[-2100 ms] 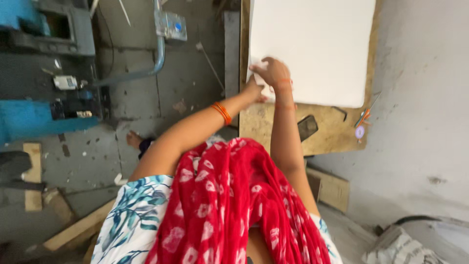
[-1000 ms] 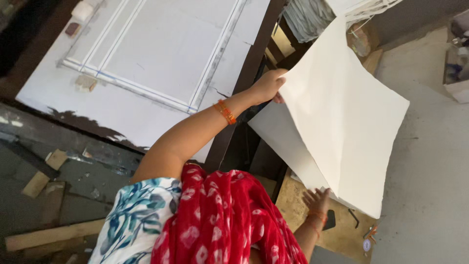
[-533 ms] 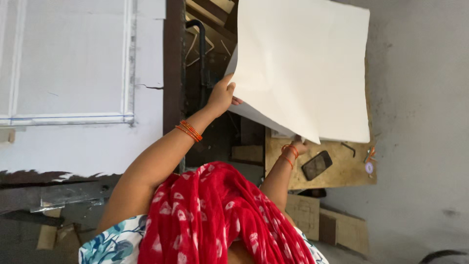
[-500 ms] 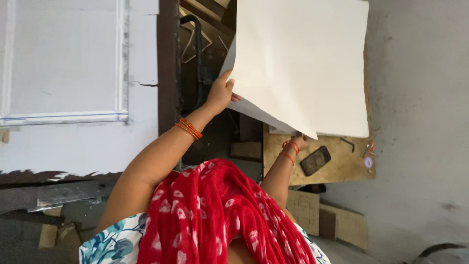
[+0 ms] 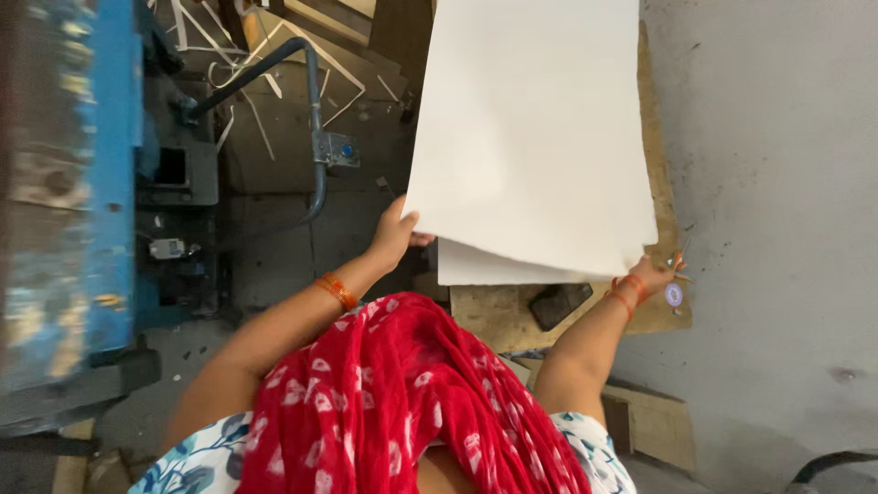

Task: The person repeatedly picks up white paper sheets from a stack and places them onto a blue machine table, then returns them to the stack. The person handles the sheets one at a time in a repetitive cycle.

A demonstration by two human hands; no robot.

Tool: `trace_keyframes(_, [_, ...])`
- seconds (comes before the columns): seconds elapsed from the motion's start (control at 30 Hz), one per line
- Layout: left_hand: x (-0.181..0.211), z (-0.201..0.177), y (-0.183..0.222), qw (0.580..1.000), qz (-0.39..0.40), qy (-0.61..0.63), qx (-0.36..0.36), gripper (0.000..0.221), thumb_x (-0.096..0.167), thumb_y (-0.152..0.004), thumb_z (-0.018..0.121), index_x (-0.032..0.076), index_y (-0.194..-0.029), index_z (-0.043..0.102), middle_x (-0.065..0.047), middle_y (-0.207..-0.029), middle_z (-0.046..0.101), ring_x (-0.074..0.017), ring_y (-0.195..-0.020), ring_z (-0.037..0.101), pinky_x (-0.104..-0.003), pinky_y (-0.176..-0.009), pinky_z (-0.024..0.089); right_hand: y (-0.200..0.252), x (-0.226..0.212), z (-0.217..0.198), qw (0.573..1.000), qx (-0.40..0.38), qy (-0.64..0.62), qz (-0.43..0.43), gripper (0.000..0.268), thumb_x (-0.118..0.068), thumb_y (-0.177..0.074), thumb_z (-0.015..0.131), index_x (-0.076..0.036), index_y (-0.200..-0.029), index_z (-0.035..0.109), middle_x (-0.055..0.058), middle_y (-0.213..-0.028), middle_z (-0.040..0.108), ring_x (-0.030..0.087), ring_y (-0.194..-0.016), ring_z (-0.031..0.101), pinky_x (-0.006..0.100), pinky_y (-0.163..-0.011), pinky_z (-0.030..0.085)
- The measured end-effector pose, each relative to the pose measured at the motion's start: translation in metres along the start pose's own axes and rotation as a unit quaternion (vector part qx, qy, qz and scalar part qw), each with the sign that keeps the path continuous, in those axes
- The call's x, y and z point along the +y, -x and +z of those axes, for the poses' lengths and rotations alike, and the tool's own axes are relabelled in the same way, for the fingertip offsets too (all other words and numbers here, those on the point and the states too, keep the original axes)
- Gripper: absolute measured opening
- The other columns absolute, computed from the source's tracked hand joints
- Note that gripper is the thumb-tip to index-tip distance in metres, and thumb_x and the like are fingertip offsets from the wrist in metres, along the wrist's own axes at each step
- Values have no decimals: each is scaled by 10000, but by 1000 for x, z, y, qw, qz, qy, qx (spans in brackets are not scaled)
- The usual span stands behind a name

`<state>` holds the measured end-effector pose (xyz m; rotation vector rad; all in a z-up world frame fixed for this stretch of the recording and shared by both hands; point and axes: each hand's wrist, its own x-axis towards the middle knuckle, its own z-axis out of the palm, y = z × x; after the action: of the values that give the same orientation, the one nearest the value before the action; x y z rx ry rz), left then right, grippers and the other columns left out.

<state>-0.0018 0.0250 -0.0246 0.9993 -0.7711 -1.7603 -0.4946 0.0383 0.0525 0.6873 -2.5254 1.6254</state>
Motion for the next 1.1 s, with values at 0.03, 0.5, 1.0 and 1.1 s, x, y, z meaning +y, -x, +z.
trace_keyframes(0.03, [-16,-3,4,1000,-25,2,15,404,92,-1043,415,11,-1437,456,-174,-1092,687,-182,-756,719,-287,-627,615,11,9,-8,997,22,-32,-69,387,-5,-854,743,77,-1150,508,155,-1123,615,231,-969,575,431,-843,510])
trace_keyframes(0.5, [-44,-37,20,990,-63,-114,47,435,117,-1039,389,50,-1468,418,-158,-1088,694,-201,-671,715,-305,-556,592,58,54,-72,907,-371,52,195,513,-424,-975,648,10,-1239,578,156,-908,707,204,-656,667,299,-544,551])
trace_keyframes(1.0, [150,-70,60,983,51,-174,8,394,49,-1019,392,-48,-1377,523,-135,-835,724,-210,-612,701,-347,-542,578,178,18,-26,845,-447,-227,187,457,-301,-998,552,-37,-1369,515,97,-1216,630,228,-1022,628,410,-815,554])
trace_keyframes(1.1, [168,-96,84,946,59,-317,45,443,51,-997,353,19,-1409,512,-129,-799,722,-188,-596,705,-329,-553,592,214,4,0,836,-486,-194,162,458,-235,-999,523,-32,-1408,487,111,-1259,616,236,-1069,618,406,-862,542])
